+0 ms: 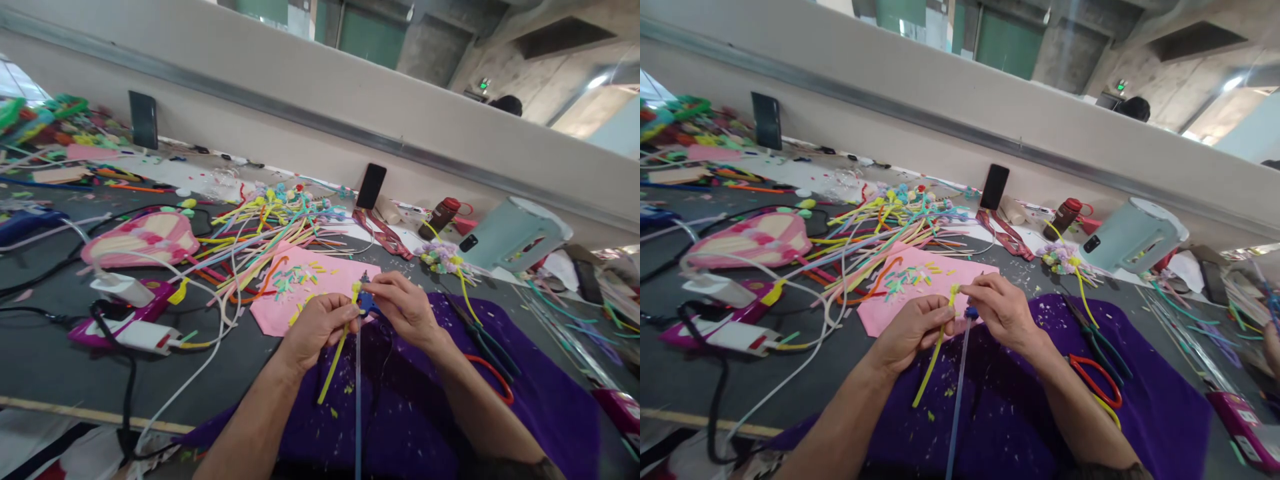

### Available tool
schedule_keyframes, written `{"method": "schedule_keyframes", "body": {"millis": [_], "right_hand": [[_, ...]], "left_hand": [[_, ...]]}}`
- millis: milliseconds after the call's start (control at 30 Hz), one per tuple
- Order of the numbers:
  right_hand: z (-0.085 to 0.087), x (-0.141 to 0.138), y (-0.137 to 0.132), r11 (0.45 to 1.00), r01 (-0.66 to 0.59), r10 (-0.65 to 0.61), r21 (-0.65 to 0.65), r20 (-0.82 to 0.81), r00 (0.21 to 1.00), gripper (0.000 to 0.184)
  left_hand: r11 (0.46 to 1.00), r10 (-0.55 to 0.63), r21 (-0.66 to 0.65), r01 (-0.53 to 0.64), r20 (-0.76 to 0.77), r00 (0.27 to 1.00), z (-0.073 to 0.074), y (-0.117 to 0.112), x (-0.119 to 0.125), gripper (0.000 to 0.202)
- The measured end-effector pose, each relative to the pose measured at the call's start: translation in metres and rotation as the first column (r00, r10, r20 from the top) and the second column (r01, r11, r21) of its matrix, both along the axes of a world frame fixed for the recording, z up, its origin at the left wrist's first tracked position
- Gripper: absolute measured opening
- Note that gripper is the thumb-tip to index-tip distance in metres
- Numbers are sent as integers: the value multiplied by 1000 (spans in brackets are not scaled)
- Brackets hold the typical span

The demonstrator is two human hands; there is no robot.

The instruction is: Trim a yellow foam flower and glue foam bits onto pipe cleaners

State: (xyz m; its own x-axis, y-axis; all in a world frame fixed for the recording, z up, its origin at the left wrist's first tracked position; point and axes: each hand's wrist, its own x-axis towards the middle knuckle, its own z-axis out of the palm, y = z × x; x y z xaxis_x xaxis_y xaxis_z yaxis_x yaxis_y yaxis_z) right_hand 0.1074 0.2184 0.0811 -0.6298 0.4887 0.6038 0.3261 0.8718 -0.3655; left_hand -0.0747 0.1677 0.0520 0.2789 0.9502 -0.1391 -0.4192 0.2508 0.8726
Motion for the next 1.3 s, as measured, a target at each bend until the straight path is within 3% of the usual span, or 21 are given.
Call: {"method": "schedule_keyframes", "body": {"millis": [200, 400, 600, 933, 1167, 1300], "right_hand": [[-3, 0, 1, 999, 2, -2, -36, 11, 1000, 29], [0, 2, -6, 991, 69, -81, -114, -102, 992, 17], [-2, -5, -14, 972, 9, -28, -236, -76, 997, 9], [-8, -9, -13, 978, 22, -32, -206, -45, 999, 9], [4, 7, -2, 956, 34, -42, -293, -22, 999, 11], [6, 20, 12, 927, 36, -69, -372, -75, 995, 13]], "left_hand": [[1000, 0, -3, 0, -12, 1000, -1, 0, 0, 23], [1000, 17, -16, -16, 30, 999, 0, 2, -2, 27], [999, 35, -19, -34, 19, 999, -2, 3, 1, 29], [1000, -1, -2, 1, 22, 1000, -4, 2, 3, 27], [1000, 3, 0, -3, -136, 991, 0, 1, 4, 28], [998, 60, 51, -47, -314, 947, 2, 1, 7, 29]]}}
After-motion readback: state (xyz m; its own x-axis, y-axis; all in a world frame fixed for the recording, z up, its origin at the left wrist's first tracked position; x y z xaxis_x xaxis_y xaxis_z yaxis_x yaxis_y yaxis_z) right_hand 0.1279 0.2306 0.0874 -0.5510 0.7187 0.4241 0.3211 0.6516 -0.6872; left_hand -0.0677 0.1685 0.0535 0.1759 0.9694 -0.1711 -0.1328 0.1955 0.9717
